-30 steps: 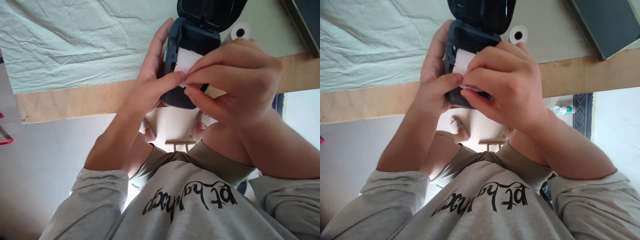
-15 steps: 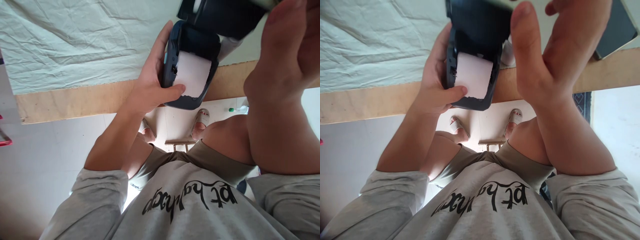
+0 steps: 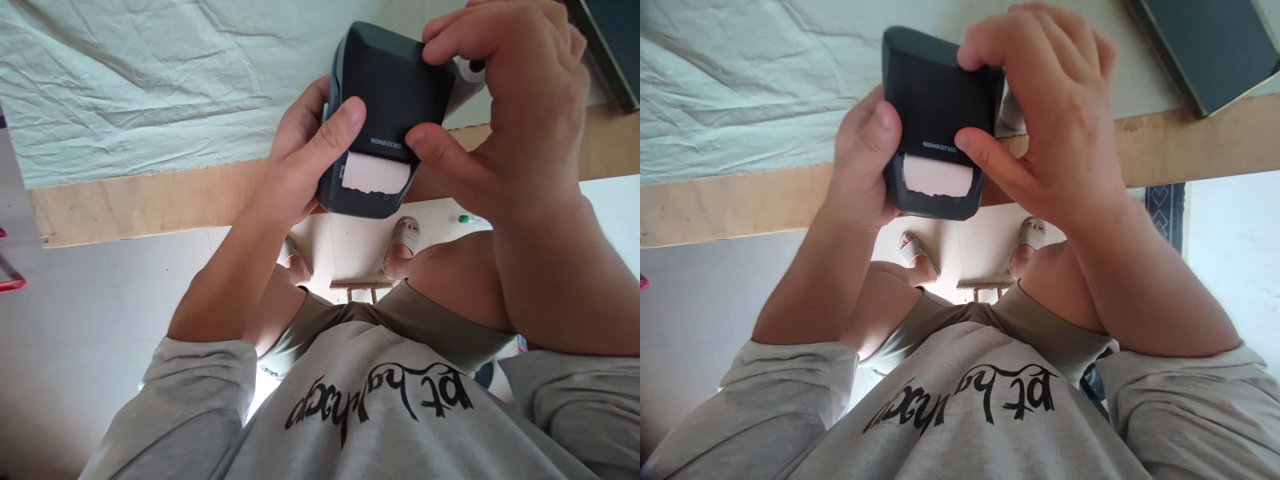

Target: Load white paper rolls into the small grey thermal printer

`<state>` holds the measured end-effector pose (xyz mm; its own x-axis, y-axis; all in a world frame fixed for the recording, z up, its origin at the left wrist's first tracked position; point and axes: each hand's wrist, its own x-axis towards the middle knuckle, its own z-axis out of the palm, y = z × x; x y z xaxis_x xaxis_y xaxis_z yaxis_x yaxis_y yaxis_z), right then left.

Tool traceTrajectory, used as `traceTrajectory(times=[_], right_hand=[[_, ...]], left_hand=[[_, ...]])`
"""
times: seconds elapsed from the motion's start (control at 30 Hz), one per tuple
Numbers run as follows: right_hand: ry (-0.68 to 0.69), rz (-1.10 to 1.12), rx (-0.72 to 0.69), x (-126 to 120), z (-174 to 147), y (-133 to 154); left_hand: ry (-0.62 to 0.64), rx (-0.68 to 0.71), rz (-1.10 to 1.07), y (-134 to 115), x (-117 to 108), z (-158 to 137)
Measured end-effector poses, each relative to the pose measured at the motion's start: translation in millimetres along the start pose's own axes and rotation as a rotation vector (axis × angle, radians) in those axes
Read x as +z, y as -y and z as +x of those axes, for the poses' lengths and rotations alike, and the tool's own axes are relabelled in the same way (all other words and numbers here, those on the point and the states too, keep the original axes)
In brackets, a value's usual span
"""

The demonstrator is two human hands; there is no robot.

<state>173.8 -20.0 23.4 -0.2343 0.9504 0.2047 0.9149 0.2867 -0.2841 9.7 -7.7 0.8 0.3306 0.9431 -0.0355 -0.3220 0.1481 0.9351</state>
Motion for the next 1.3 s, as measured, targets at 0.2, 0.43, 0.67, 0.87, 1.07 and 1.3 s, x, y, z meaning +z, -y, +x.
traceTrajectory(times=[0.2, 0.43, 0.67, 0.87, 1.07, 1.3], right_hand=[[0.054, -0.004, 0.04, -2, 0, 4], [0.075, -0.023, 0.075, -5, -2, 5], [-0.017, -0.044, 0.012, 5, -2, 1], [-0.072, -0.071, -0.057, 3, -1, -2], [-0.04, -0.059, -0.125, 7, -4, -3], [0.019, 0.022, -0.069, -4, -1, 0]], left_hand=[[0.048, -0.027, -0.036, 0, -3, 2], [0.099, 0.014, -0.028, 3, -5, 3], [0.091, -0.014, -0.138, 1, 2, 10], [0.053, -0.069, -0.34, 2, -5, 11], [0.001, -0.05, -0.366, 3, -8, 9], [0.039, -0.11, -0.37, 5, -7, 11]])
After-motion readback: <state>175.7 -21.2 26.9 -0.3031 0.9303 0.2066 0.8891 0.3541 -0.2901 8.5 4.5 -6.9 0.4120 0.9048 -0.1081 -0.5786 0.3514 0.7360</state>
